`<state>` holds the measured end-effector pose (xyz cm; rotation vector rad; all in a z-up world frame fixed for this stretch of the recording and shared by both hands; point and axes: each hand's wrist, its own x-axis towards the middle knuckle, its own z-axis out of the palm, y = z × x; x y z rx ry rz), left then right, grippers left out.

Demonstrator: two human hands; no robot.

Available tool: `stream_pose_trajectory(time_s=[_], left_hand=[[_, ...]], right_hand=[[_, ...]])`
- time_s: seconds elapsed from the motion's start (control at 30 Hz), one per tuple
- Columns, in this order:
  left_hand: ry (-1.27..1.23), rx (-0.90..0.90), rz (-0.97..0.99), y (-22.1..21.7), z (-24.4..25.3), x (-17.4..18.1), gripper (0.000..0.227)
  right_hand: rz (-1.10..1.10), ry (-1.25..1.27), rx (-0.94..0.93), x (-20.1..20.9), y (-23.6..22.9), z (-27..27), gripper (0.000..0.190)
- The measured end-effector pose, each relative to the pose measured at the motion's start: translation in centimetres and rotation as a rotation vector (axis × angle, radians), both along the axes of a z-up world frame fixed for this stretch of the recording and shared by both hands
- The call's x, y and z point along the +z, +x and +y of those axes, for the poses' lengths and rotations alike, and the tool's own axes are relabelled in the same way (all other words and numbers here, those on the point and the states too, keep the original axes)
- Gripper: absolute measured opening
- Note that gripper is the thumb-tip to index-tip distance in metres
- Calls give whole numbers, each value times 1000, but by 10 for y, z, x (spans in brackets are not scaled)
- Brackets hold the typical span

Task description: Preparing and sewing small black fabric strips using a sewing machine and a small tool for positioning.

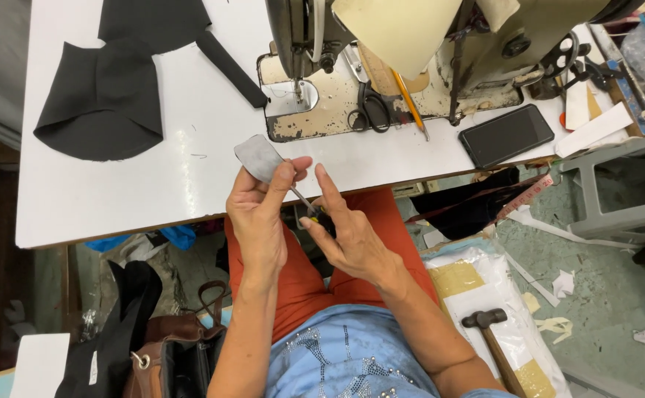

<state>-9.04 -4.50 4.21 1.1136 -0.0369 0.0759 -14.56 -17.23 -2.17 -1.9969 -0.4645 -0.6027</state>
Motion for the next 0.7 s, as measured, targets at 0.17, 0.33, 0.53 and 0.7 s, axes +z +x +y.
stream_pose_trajectory(time_s=[0.17, 0.33, 0.53, 0.7], left_hand=[[42, 35, 36, 7, -7, -33, 19], [323, 91, -165, -4, -15, -53, 18], [614, 90, -419, -16, -17, -29, 32], [670, 170, -619, -4, -18, -22, 30]], right_hand=[[-25, -134, -69, -3, 3, -1, 69], [78, -56, -84, 11, 4, -1, 61], [398, 391, 5, 39, 0, 1, 60], [482, 1002, 268, 35, 2, -8, 61]])
